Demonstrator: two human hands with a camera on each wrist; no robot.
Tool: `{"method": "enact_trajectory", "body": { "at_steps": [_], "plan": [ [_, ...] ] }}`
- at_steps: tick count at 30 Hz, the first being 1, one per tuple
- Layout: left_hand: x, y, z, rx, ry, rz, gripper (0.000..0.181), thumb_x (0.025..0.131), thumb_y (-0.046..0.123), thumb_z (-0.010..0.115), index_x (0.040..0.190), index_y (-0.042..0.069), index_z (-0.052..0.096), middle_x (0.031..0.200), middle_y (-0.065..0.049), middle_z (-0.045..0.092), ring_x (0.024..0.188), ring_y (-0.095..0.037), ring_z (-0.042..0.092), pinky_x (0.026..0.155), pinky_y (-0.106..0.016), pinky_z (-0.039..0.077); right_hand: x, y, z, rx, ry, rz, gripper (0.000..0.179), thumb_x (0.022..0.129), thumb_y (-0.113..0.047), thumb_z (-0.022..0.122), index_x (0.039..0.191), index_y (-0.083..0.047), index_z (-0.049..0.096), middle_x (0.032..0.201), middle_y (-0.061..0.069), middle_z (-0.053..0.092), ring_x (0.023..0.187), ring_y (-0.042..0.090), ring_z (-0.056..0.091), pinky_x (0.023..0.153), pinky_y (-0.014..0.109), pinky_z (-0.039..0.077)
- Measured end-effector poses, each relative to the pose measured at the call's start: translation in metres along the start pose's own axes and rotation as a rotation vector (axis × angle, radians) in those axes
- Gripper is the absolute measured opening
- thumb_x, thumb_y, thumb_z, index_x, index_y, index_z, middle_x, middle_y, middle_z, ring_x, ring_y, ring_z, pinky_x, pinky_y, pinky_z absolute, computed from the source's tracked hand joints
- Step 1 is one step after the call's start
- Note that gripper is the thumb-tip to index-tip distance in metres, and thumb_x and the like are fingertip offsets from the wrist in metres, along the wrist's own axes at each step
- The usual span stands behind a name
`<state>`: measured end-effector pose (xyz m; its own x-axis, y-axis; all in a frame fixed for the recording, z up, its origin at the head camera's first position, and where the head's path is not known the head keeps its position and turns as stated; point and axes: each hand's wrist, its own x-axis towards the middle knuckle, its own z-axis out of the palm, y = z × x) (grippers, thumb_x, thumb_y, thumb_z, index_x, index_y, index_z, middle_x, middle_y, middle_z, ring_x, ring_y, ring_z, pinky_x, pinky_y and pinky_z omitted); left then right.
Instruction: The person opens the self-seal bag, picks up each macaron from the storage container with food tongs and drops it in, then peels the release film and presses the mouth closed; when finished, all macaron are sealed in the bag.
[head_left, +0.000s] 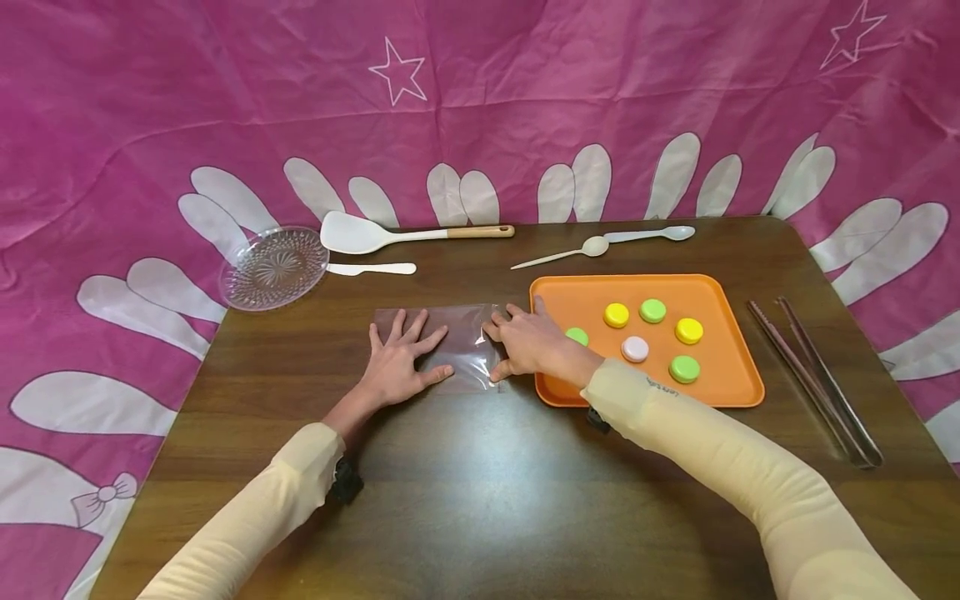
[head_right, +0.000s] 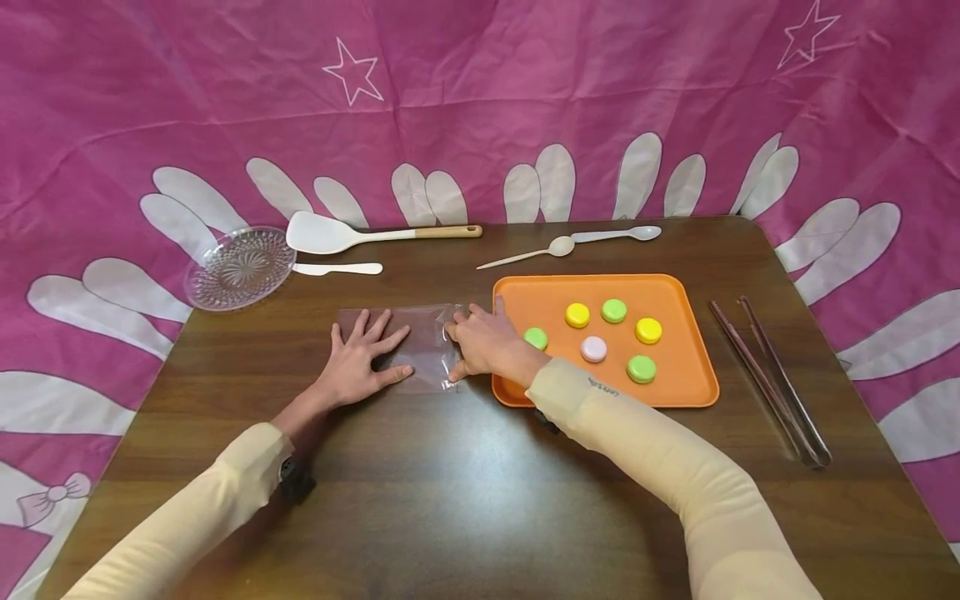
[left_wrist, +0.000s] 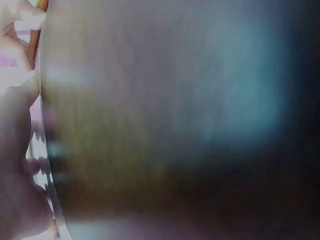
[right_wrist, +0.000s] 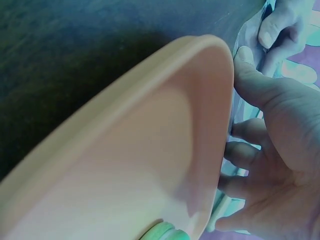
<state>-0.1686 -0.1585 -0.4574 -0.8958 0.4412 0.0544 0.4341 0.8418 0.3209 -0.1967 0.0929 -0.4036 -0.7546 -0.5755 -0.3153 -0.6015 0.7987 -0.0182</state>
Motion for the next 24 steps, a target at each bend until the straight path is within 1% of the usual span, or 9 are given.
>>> {"method": "enact_trajectory", "body": {
  "at_steps": [4,8,11,15,18,20,22,24],
  "plan": [
    [0.004,0.003,0.002,-0.032,0.005,-0.039,0.063,0.091,0.054,0.066,0.145,0.022,0.054,0.159,-0.014,0.031,0.146,-0.052,0.011,0.100,-0.083,-0.003,-0.001,0.001,0.001,0.007,-0.004,-0.002,0.093,0.081,-0.066,0.069,0.154,-0.016,0.041,0.157,0.011,0.037,0.145,0.037,0.029,0.112,0.069,0.013],
    [0.006,0.003,0.002,-0.061,0.014,-0.065,0.057,0.092,0.051,0.067,0.140,0.022,0.058,0.157,-0.009,0.035,0.146,-0.051,0.012,0.100,-0.082,-0.004,-0.001,0.001,0.001,0.018,0.002,-0.001,0.092,0.081,-0.066,0.070,0.153,-0.016,0.041,0.157,0.011,0.037,0.145,0.038,0.029,0.112,0.069,0.013],
    [0.007,0.006,0.001,-0.089,0.042,-0.088,0.050,0.092,0.046,0.068,0.135,0.020,0.063,0.154,-0.006,0.041,0.146,-0.050,0.014,0.100,-0.082,-0.004,-0.001,0.001,0.001,0.026,0.003,0.004,0.091,0.082,-0.065,0.070,0.153,-0.016,0.041,0.157,0.010,0.037,0.145,0.037,0.028,0.113,0.068,0.012],
    [0.006,0.007,0.001,-0.162,0.101,-0.113,0.038,0.092,0.035,0.072,0.125,0.017,0.070,0.145,-0.003,0.050,0.145,-0.048,0.019,0.102,-0.081,-0.005,-0.002,0.000,0.001,0.026,0.005,0.006,0.091,0.082,-0.064,0.070,0.154,-0.016,0.040,0.157,0.009,0.037,0.146,0.037,0.028,0.113,0.067,0.011],
    [0.006,0.005,0.002,-0.215,0.140,-0.101,0.031,0.090,0.027,0.076,0.118,0.014,0.073,0.139,-0.004,0.055,0.144,-0.047,0.023,0.102,-0.080,-0.005,-0.003,0.000,0.001,0.032,0.008,0.007,0.091,0.082,-0.063,0.071,0.153,-0.016,0.040,0.157,0.010,0.038,0.146,0.037,0.028,0.113,0.067,0.011],
    [0.005,0.002,0.003,-0.231,0.149,-0.080,0.030,0.089,0.024,0.077,0.117,0.013,0.074,0.137,-0.005,0.058,0.144,-0.047,0.025,0.103,-0.080,-0.005,-0.004,0.000,0.001,0.040,0.005,0.008,0.091,0.082,-0.063,0.071,0.153,-0.016,0.040,0.157,0.010,0.037,0.146,0.037,0.027,0.113,0.067,0.010],
    [0.003,-0.002,0.002,-0.225,0.154,-0.055,0.032,0.089,0.022,0.076,0.120,0.013,0.073,0.135,-0.006,0.059,0.143,-0.046,0.027,0.103,-0.080,-0.003,-0.004,0.000,0.001,0.041,0.008,0.006,0.091,0.082,-0.063,0.071,0.153,-0.015,0.041,0.157,0.010,0.037,0.146,0.037,0.027,0.113,0.068,0.011],
    [0.002,-0.005,0.000,-0.214,0.140,-0.037,0.038,0.090,0.023,0.075,0.125,0.013,0.071,0.136,-0.004,0.059,0.143,-0.045,0.029,0.105,-0.079,-0.002,-0.004,0.000,0.001,0.042,0.009,0.005,0.091,0.082,-0.062,0.071,0.153,-0.015,0.040,0.157,0.010,0.036,0.146,0.037,0.027,0.113,0.068,0.011]
  ]
}}
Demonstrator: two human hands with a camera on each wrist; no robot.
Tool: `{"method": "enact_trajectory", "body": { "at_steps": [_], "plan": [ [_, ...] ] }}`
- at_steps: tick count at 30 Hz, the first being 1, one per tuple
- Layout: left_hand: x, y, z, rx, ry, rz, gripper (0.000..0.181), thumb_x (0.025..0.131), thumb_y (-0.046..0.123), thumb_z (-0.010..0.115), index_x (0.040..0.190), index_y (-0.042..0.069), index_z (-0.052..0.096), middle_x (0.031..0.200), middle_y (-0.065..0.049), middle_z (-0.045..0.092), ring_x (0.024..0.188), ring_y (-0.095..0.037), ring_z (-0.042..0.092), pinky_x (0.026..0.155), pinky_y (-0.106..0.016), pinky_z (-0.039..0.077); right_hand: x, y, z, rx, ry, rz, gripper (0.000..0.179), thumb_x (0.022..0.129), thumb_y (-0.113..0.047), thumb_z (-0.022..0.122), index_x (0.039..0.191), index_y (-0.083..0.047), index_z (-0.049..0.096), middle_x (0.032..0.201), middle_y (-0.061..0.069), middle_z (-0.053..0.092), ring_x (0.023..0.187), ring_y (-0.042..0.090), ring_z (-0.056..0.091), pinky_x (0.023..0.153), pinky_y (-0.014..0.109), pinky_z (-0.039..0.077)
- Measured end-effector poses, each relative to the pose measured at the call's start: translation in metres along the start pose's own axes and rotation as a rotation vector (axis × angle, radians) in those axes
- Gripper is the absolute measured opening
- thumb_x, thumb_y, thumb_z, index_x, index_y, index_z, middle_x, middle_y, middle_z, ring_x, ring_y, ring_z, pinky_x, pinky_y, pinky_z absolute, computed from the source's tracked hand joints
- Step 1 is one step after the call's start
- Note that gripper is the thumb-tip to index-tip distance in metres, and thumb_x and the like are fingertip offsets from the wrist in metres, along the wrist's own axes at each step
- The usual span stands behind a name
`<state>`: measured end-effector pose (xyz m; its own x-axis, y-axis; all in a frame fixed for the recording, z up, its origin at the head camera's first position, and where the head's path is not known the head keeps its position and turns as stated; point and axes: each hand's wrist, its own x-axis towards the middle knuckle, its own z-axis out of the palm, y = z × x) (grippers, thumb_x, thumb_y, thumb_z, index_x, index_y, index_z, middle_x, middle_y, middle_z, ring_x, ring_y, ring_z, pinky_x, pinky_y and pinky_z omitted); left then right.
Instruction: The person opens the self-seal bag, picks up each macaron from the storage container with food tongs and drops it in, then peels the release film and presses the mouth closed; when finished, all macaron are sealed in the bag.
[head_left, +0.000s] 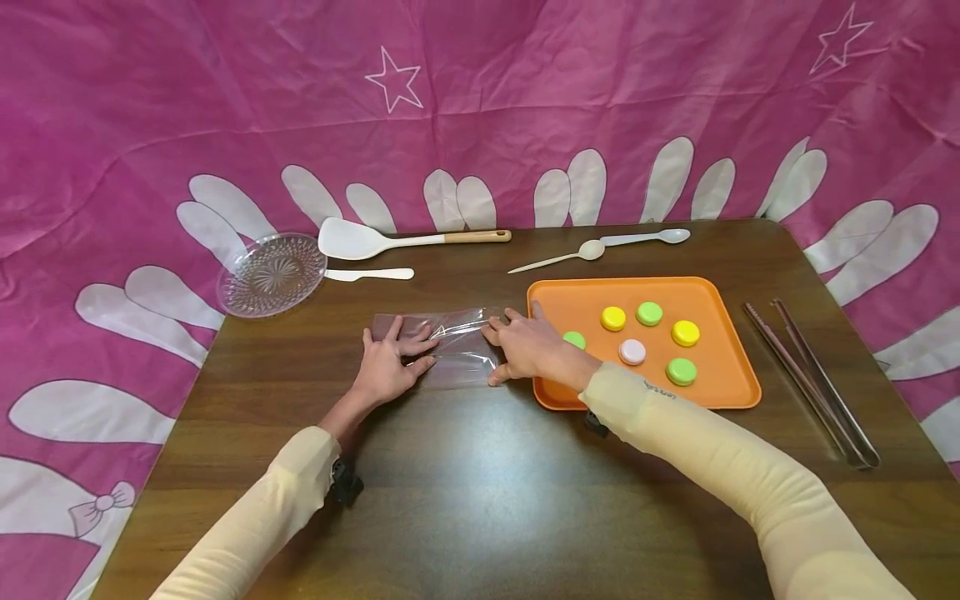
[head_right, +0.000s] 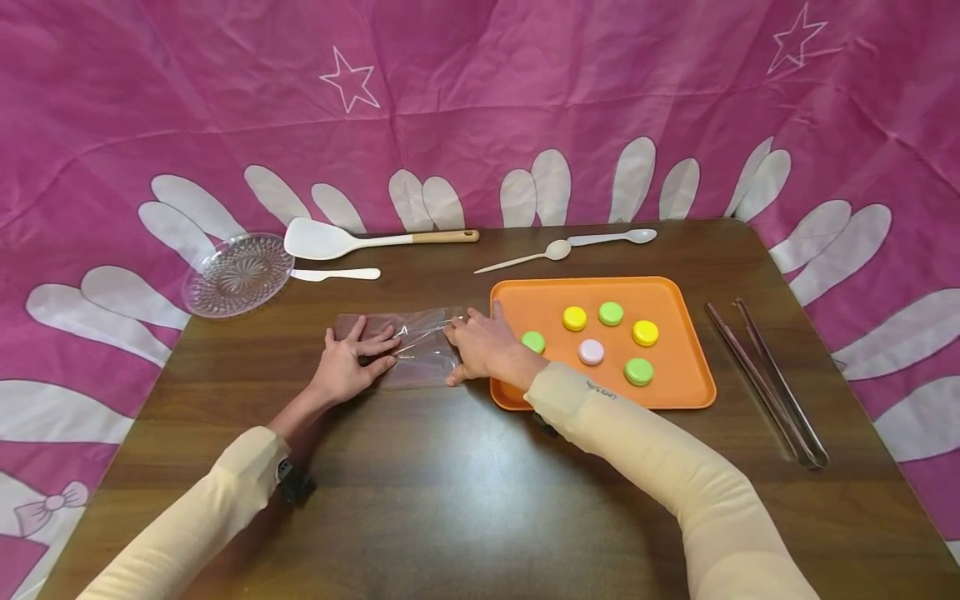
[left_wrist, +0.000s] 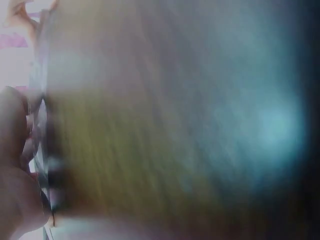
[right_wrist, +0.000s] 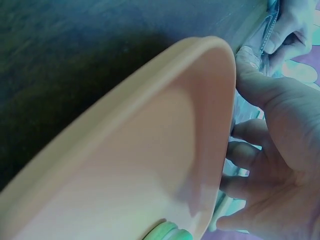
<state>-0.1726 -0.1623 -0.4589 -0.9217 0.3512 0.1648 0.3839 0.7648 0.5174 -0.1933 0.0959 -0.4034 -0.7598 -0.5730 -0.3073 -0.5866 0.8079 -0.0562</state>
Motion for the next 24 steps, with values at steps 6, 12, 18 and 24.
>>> {"method": "enact_trajectory", "body": {
  "at_steps": [6,12,18,24],
  "plan": [
    [-0.003,-0.009,-0.005,0.046,-0.064,0.009,0.055,0.091,0.030,0.073,0.139,0.009,0.059,0.147,-0.005,0.051,0.145,-0.040,0.028,0.107,-0.076,-0.002,0.000,0.000,0.001,-0.005,0.000,-0.004,0.094,0.081,-0.063,0.071,0.154,-0.014,0.039,0.158,0.010,0.035,0.146,0.037,0.027,0.113,0.067,0.011],
    [-0.003,-0.010,-0.005,0.046,-0.045,0.018,0.045,0.091,0.024,0.073,0.132,0.008,0.064,0.143,-0.008,0.053,0.144,-0.040,0.030,0.106,-0.077,0.000,-0.001,0.001,0.000,-0.013,-0.007,-0.005,0.094,0.082,-0.063,0.070,0.155,-0.013,0.037,0.157,0.011,0.036,0.146,0.037,0.027,0.113,0.068,0.012],
    [-0.003,-0.015,-0.003,-0.074,0.054,0.016,0.030,0.087,0.016,0.078,0.115,0.007,0.074,0.126,-0.007,0.065,0.140,-0.035,0.040,0.110,-0.072,0.001,-0.002,0.000,0.000,-0.015,-0.004,0.005,0.094,0.082,-0.064,0.070,0.154,-0.014,0.038,0.157,0.010,0.037,0.146,0.037,0.028,0.113,0.067,0.012],
    [-0.009,-0.023,-0.004,-0.176,0.130,0.033,0.020,0.083,0.004,0.080,0.102,0.006,0.079,0.116,-0.010,0.070,0.133,-0.034,0.048,0.112,-0.070,0.004,-0.003,-0.002,-0.001,-0.002,0.010,-0.008,0.092,0.082,-0.062,0.072,0.153,-0.013,0.041,0.156,0.012,0.038,0.145,0.039,0.029,0.113,0.067,0.012]
  ]
}}
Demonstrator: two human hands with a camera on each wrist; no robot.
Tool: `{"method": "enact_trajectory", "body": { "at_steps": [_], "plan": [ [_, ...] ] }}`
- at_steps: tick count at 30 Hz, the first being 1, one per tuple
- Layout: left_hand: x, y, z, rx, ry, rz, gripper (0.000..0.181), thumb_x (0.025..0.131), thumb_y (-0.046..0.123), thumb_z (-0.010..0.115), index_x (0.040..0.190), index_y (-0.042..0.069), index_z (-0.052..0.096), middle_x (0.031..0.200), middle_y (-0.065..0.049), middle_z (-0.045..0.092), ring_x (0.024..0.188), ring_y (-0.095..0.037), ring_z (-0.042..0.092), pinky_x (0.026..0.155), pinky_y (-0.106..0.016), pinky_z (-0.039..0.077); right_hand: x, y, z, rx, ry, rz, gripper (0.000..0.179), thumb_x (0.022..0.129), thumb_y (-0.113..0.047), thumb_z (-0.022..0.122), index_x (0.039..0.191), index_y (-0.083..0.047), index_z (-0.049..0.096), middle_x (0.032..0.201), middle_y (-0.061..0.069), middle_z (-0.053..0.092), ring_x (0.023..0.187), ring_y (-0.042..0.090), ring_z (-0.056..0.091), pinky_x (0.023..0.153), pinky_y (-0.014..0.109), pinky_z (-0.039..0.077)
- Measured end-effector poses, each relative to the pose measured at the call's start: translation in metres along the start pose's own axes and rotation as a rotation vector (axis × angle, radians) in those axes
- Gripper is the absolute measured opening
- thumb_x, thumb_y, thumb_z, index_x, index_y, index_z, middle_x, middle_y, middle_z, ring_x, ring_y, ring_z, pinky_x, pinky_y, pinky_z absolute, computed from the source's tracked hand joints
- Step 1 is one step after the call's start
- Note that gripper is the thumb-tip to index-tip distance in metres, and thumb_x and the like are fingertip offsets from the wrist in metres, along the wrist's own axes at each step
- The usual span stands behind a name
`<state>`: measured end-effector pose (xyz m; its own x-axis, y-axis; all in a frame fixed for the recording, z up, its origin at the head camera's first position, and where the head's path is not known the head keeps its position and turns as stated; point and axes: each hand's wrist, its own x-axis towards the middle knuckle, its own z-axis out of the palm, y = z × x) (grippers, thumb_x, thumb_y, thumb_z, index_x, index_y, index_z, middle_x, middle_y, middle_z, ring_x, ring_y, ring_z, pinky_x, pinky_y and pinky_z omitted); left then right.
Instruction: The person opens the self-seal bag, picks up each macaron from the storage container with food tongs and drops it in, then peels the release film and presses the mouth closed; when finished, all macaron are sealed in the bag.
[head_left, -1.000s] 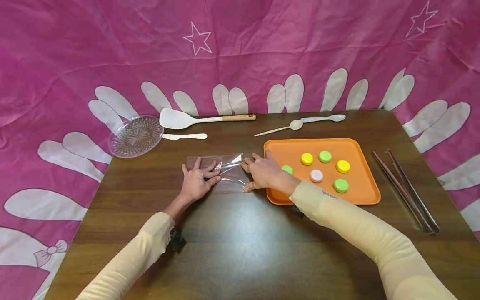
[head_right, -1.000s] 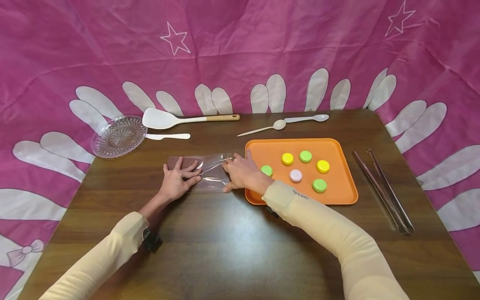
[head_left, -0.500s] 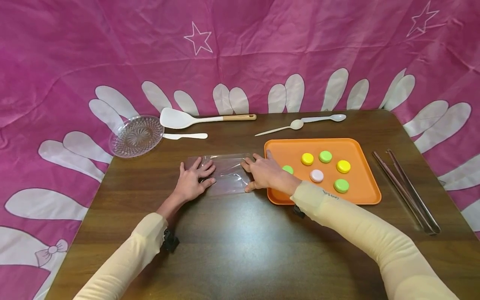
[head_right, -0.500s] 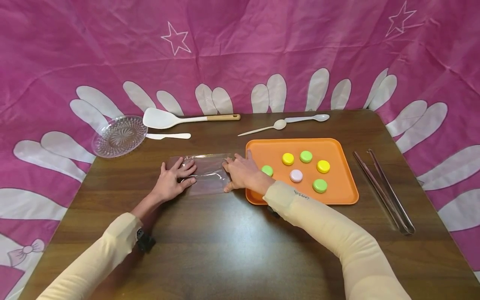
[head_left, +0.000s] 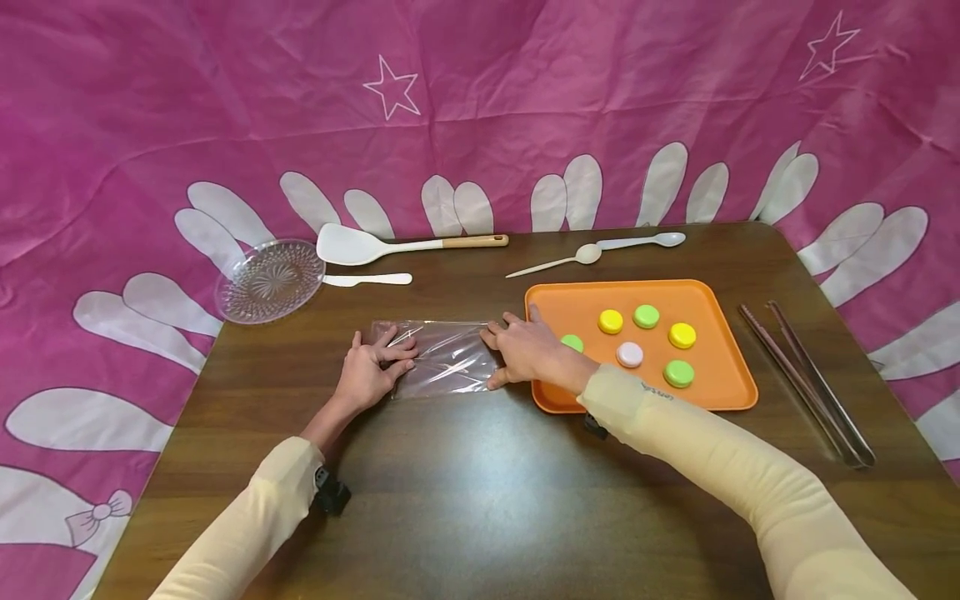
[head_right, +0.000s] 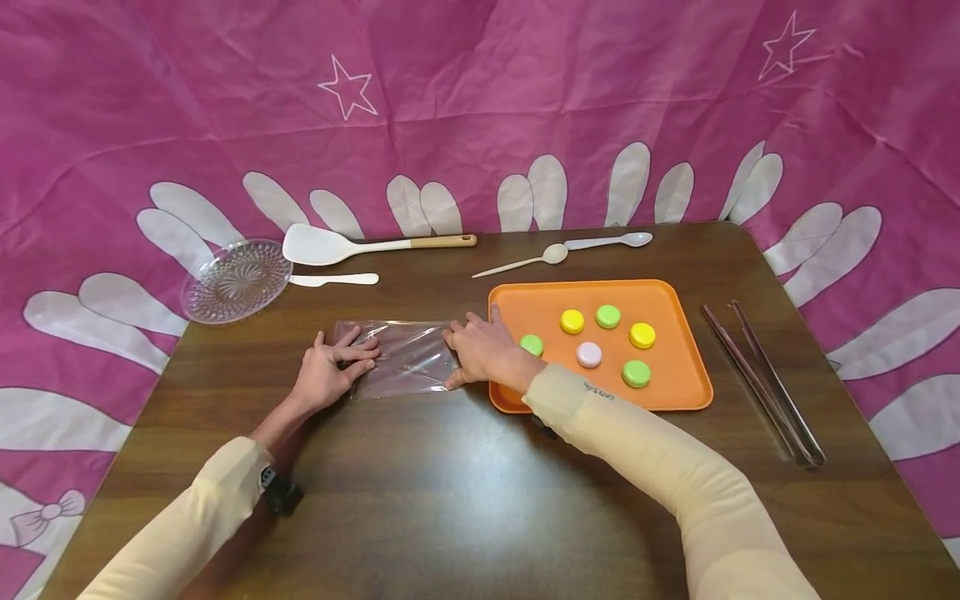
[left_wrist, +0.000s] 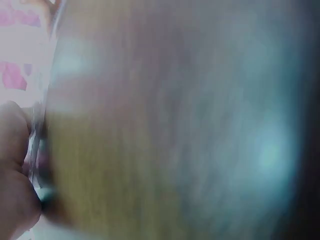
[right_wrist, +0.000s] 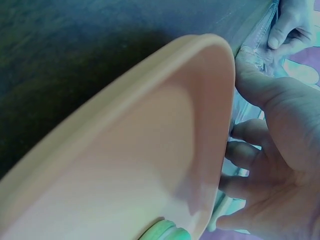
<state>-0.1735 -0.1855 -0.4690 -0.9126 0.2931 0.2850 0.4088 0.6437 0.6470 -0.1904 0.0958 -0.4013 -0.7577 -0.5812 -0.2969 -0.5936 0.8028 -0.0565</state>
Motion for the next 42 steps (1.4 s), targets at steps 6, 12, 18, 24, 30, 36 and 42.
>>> {"method": "enact_trajectory", "body": {
  "at_steps": [6,12,18,24,30,36,42],
  "plan": [
    [-0.001,0.001,0.003,-0.017,0.086,-0.003,0.010,0.082,0.003,0.081,0.092,0.005,0.080,0.111,-0.008,0.072,0.126,-0.035,0.055,0.111,-0.072,0.008,0.000,0.000,0.000,-0.002,-0.003,0.005,0.092,0.082,-0.062,0.071,0.153,-0.013,0.040,0.156,0.011,0.038,0.145,0.039,0.027,0.114,0.066,0.012],
    [-0.005,0.006,0.007,-0.077,0.180,-0.009,0.006,0.083,-0.003,0.077,0.083,0.003,0.076,0.106,-0.012,0.073,0.120,-0.036,0.060,0.112,-0.069,0.009,0.000,0.001,0.006,0.017,0.018,-0.009,0.090,0.084,-0.061,0.070,0.153,-0.011,0.040,0.157,0.011,0.036,0.146,0.038,0.026,0.114,0.067,0.010],
    [-0.007,0.005,0.010,-0.154,0.253,0.009,0.014,0.082,-0.010,0.075,0.076,0.002,0.072,0.103,-0.017,0.073,0.118,-0.038,0.061,0.113,-0.069,0.009,-0.002,0.002,0.010,0.025,0.064,-0.043,0.083,0.088,-0.057,0.069,0.150,-0.008,0.044,0.157,0.010,0.037,0.146,0.035,0.026,0.113,0.068,0.010],
    [-0.007,0.006,0.012,-0.130,0.243,0.012,0.015,0.083,-0.011,0.073,0.077,0.003,0.071,0.104,-0.015,0.073,0.117,-0.036,0.062,0.113,-0.069,0.010,-0.006,0.005,0.012,0.042,0.097,-0.066,0.075,0.092,-0.051,0.068,0.149,-0.008,0.046,0.155,0.010,0.041,0.146,0.034,0.027,0.113,0.069,0.011],
    [-0.006,0.007,0.013,-0.042,0.222,-0.007,0.017,0.085,-0.009,0.071,0.078,0.006,0.066,0.109,-0.011,0.073,0.114,-0.034,0.064,0.112,-0.067,0.016,-0.017,0.010,0.010,0.072,0.174,-0.117,0.067,0.095,-0.043,0.067,0.146,-0.004,0.049,0.152,0.014,0.044,0.144,0.035,0.032,0.112,0.068,0.015],
    [-0.008,0.007,0.014,-0.033,0.227,-0.001,0.018,0.088,-0.007,0.068,0.080,0.007,0.060,0.107,-0.011,0.074,0.113,-0.035,0.065,0.112,-0.067,0.017,-0.052,0.034,0.002,0.135,0.300,-0.111,0.060,0.095,-0.032,0.069,0.142,0.001,0.052,0.150,0.020,0.045,0.141,0.036,0.037,0.112,0.068,0.017],
    [-0.011,0.007,0.013,-0.048,0.238,0.047,0.018,0.089,-0.008,0.068,0.083,0.007,0.059,0.108,-0.013,0.073,0.115,-0.037,0.063,0.111,-0.070,0.016,-0.114,0.080,0.006,0.245,0.482,-0.021,0.053,0.091,-0.020,0.075,0.133,0.007,0.058,0.139,0.025,0.055,0.124,0.039,0.056,0.108,0.067,0.029]
  ]
}}
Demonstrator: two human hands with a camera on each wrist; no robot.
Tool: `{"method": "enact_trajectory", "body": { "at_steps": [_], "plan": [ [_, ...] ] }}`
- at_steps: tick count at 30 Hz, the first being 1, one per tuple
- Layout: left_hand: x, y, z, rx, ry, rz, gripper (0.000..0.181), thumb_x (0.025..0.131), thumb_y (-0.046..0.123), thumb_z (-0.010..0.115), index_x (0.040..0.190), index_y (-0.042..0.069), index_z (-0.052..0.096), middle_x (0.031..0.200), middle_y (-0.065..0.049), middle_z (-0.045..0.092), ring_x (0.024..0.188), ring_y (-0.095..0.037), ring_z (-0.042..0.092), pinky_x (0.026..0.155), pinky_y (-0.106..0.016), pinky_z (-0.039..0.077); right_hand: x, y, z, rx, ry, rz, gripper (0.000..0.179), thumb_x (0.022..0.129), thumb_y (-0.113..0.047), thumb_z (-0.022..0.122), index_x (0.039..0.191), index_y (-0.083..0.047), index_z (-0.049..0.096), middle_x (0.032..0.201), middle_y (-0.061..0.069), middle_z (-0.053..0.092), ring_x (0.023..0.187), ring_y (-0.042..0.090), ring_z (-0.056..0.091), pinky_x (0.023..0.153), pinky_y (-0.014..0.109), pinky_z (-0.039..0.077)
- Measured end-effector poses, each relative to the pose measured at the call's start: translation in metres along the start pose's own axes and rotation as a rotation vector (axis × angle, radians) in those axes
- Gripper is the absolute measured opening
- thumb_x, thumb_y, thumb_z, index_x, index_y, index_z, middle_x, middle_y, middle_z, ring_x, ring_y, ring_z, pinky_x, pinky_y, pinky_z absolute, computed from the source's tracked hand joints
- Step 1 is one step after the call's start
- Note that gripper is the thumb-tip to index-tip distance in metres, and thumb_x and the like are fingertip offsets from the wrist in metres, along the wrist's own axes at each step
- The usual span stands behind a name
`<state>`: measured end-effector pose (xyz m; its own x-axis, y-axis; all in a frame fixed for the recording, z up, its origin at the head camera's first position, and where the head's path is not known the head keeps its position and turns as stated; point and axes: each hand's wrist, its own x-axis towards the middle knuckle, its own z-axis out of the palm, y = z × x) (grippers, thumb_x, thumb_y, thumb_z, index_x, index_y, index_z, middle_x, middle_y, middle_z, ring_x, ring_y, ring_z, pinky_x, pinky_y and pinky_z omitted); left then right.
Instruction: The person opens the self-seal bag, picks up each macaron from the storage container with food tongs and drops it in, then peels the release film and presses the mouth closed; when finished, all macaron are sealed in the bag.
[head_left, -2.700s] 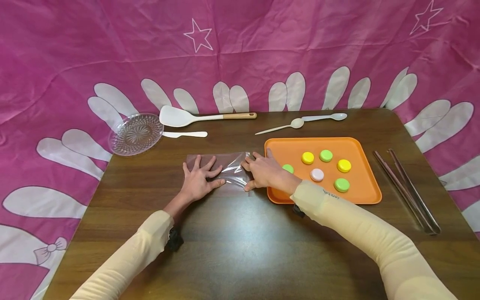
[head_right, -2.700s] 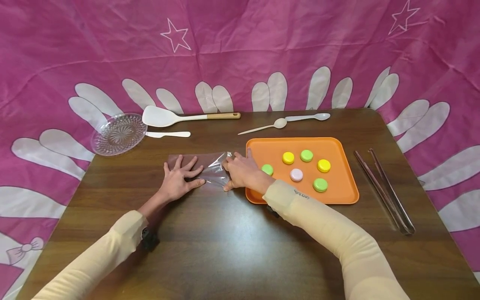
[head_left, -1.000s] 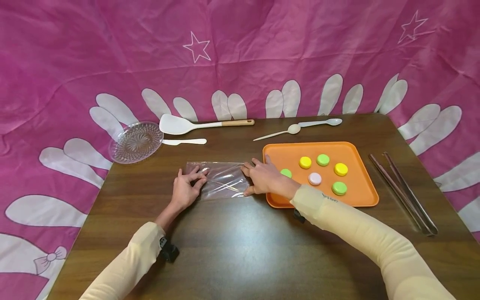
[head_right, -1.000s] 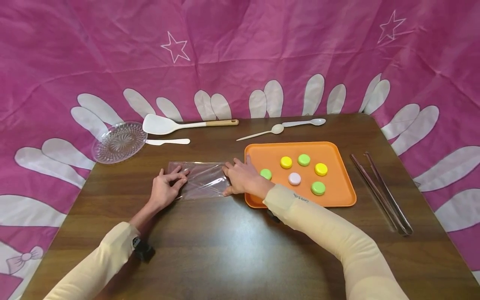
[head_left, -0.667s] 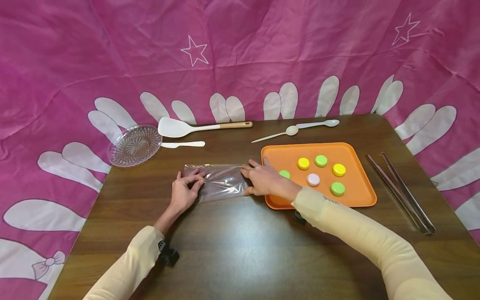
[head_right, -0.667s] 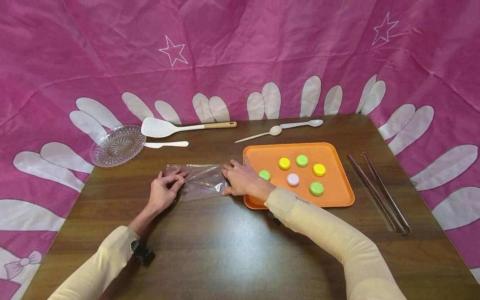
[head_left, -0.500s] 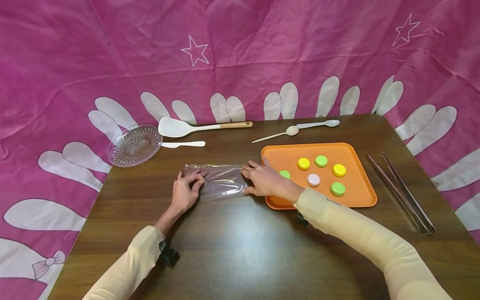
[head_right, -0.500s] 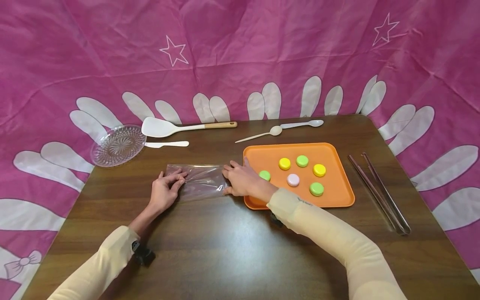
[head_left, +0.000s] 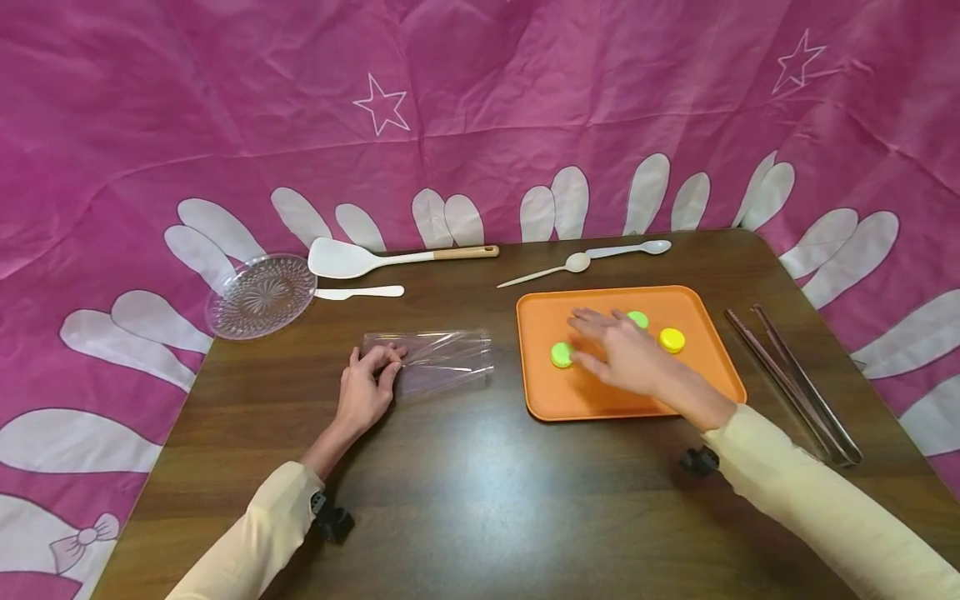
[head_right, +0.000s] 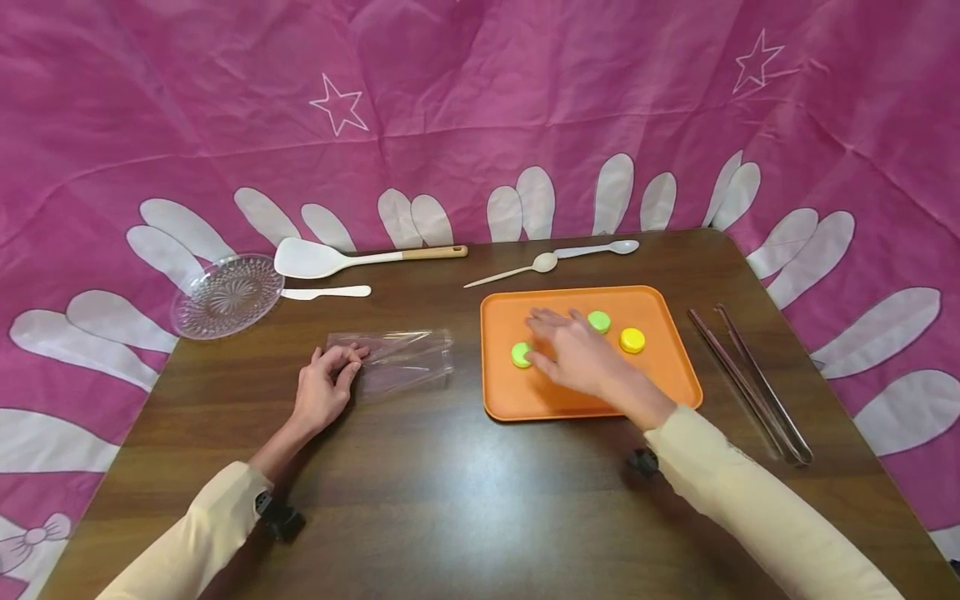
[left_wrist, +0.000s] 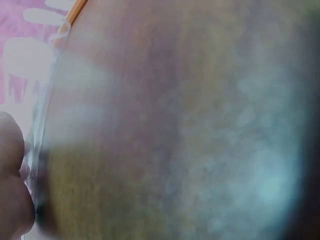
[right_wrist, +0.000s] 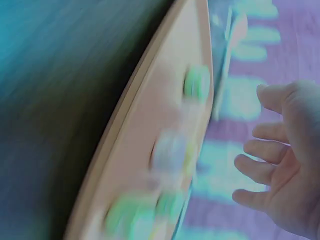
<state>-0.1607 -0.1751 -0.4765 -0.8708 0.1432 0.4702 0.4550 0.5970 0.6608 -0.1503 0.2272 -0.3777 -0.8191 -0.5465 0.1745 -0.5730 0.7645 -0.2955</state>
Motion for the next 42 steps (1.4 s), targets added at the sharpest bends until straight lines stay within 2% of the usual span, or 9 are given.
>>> {"method": "enact_trajectory", "body": {
  "at_steps": [4,6,9,13,21,25,30,38,42],
  "plan": [
    [-0.003,0.000,-0.002,-0.028,0.016,0.030,0.018,0.087,-0.009,0.070,0.082,0.006,0.061,0.109,-0.014,0.073,0.115,-0.038,0.063,0.110,-0.072,0.015,-0.040,0.029,-0.022,-0.012,0.138,0.095,0.048,0.087,-0.015,0.078,0.126,0.008,0.063,0.125,0.027,0.064,0.101,0.042,0.067,0.092,0.060,0.049],
    [-0.005,-0.001,-0.004,-0.041,0.035,0.036,0.019,0.086,-0.010,0.070,0.081,0.006,0.062,0.108,-0.015,0.073,0.114,-0.039,0.063,0.109,-0.073,0.016,-0.060,0.045,-0.032,-0.034,0.198,0.152,0.044,0.087,-0.014,0.077,0.123,0.008,0.065,0.101,0.024,0.071,0.085,0.041,0.069,0.076,0.053,0.056],
    [-0.008,-0.001,-0.008,-0.052,0.058,0.034,0.019,0.085,-0.012,0.070,0.081,0.005,0.063,0.106,-0.014,0.073,0.112,-0.039,0.064,0.108,-0.073,0.018,-0.090,0.070,-0.043,-0.074,0.285,0.265,0.038,0.088,-0.013,0.074,0.118,0.008,0.067,0.087,0.024,0.071,0.065,0.037,0.063,0.059,0.052,0.052],
    [-0.010,-0.002,-0.012,-0.049,0.084,0.028,0.019,0.086,-0.012,0.069,0.083,0.005,0.063,0.105,-0.014,0.074,0.109,-0.037,0.066,0.107,-0.071,0.022,-0.126,0.098,-0.052,-0.115,0.351,0.441,0.034,0.091,-0.015,0.068,0.115,0.008,0.067,0.090,0.028,0.070,0.067,0.045,0.063,0.061,0.060,0.049],
    [-0.010,-0.003,-0.013,-0.041,0.092,0.022,0.019,0.087,-0.012,0.066,0.083,0.006,0.060,0.105,-0.013,0.074,0.102,-0.037,0.069,0.106,-0.072,0.024,-0.160,0.122,-0.052,-0.105,0.065,0.750,0.071,0.096,-0.041,0.062,0.130,0.018,0.044,0.123,0.046,0.045,0.100,0.064,0.047,0.076,0.075,0.040],
    [-0.009,-0.002,-0.012,-0.050,0.092,0.019,0.019,0.088,-0.011,0.065,0.084,0.006,0.059,0.107,-0.015,0.073,0.102,-0.036,0.069,0.105,-0.072,0.025,-0.167,0.129,-0.050,-0.091,-0.026,0.788,0.081,0.094,-0.042,0.065,0.131,0.023,0.037,0.119,0.048,0.035,0.102,0.065,0.042,0.079,0.076,0.038],
    [-0.006,0.000,-0.007,-0.045,0.072,0.033,0.018,0.090,-0.010,0.064,0.086,0.006,0.057,0.110,-0.016,0.072,0.100,-0.035,0.069,0.104,-0.070,0.029,-0.176,0.138,-0.047,-0.098,-0.076,0.769,0.063,0.091,-0.025,0.066,0.122,0.024,0.041,0.103,0.042,0.046,0.089,0.057,0.050,0.069,0.069,0.043],
    [-0.003,0.000,0.000,-0.048,0.084,0.044,0.019,0.088,-0.012,0.063,0.085,0.005,0.057,0.077,-0.009,0.071,0.070,-0.022,0.062,0.102,-0.071,0.031,-0.180,0.144,-0.045,-0.095,-0.049,0.740,0.054,0.089,-0.016,0.062,0.119,0.025,0.043,0.101,0.044,0.047,0.087,0.058,0.051,0.068,0.069,0.043],
    [-0.003,0.002,0.001,-0.059,0.054,0.020,0.020,0.089,-0.013,0.063,0.086,0.006,0.055,0.076,-0.010,0.069,0.074,-0.025,0.065,0.106,-0.073,0.023,-0.185,0.144,-0.041,-0.097,0.026,0.728,0.052,0.085,-0.011,0.064,0.115,0.026,0.043,0.097,0.043,0.046,0.082,0.056,0.050,0.069,0.068,0.042]
  ]
}}
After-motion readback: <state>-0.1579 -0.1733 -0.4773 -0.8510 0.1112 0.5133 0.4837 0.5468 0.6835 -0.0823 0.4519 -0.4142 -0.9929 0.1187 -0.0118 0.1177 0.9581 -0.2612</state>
